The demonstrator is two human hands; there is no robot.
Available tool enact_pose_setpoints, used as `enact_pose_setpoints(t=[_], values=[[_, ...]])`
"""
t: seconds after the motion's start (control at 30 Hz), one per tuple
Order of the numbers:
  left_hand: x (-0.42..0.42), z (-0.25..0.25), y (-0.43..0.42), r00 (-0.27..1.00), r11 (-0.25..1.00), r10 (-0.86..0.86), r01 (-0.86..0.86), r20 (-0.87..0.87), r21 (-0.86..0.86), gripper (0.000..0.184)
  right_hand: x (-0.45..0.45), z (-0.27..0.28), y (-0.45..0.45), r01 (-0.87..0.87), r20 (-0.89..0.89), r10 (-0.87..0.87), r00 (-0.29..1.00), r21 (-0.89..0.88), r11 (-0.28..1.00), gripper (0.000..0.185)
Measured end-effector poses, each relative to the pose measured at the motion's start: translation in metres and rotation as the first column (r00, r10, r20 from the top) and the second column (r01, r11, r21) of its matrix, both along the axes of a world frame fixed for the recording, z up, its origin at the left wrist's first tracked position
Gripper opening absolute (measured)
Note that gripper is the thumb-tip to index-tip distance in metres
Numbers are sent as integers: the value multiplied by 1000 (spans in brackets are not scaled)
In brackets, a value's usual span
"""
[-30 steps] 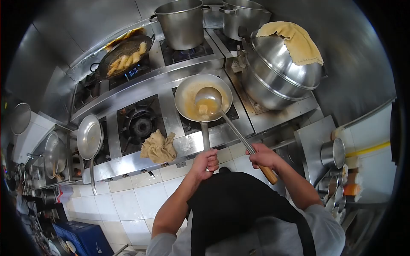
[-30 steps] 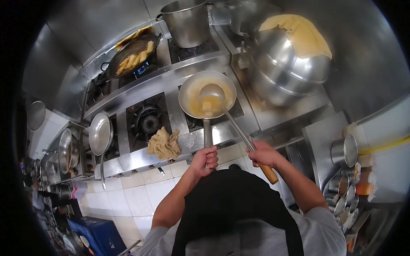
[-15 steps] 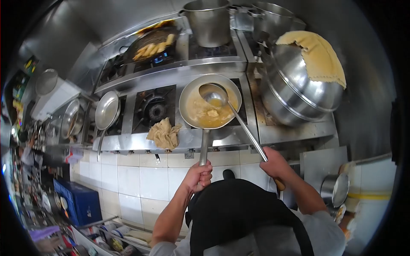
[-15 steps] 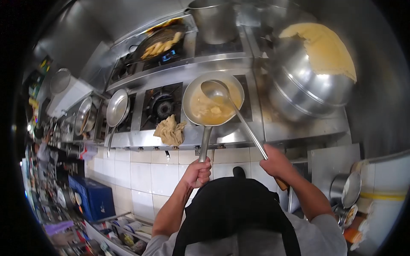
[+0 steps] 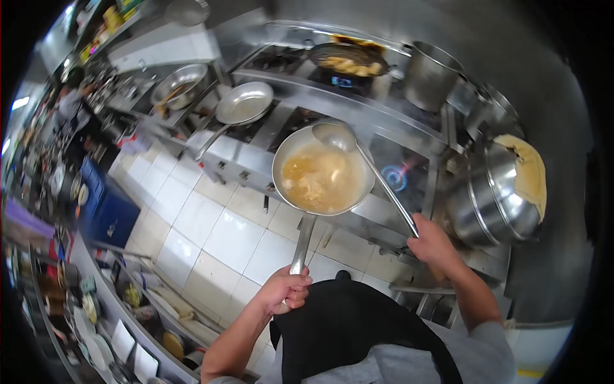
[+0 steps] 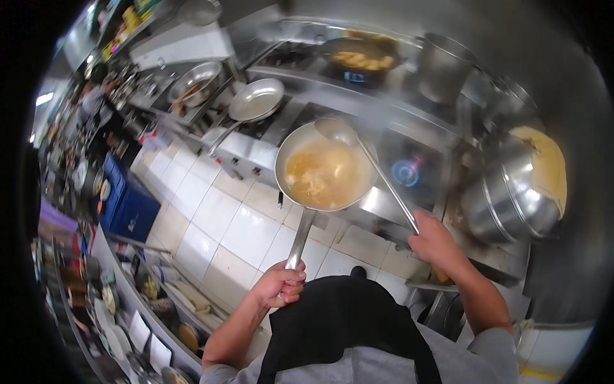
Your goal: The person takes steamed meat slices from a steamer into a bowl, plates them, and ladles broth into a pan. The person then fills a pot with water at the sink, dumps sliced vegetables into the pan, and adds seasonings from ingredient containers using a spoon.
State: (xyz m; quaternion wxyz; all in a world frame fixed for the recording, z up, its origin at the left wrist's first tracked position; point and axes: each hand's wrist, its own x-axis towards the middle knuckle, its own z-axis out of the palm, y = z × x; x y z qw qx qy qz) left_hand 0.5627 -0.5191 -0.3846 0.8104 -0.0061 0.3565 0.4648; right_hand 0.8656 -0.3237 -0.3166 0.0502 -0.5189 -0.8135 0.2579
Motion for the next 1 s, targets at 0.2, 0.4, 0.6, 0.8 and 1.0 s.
enact_pose_setpoints(t=[0.2,0.4,0.6,0.8,1.0], values=[[-61,-2,-88,989,989,148,-148,1,-23,22,-92,-2,-39,-204,16,205,979,-56,977,22],[-111,-12,-159,951,953,300,-302,-73,-16,25,-169,-15,-89,-269,-77,270,960,-526,807,22],[-140,-19,-209,881,881,472,-472,-23,-25,24,-245,-10,-101,-265,-156,246,957,-818,511,25],[-165,-21,-236,764,760,643,-645,-60,-72,22,-338,-11,-100,-360,-177,469,865,-870,336,26],[-205,-30,-248,628,623,776,-778,-59,-82,22,-451,-16,-90,-414,-250,592,766,-897,156,24]])
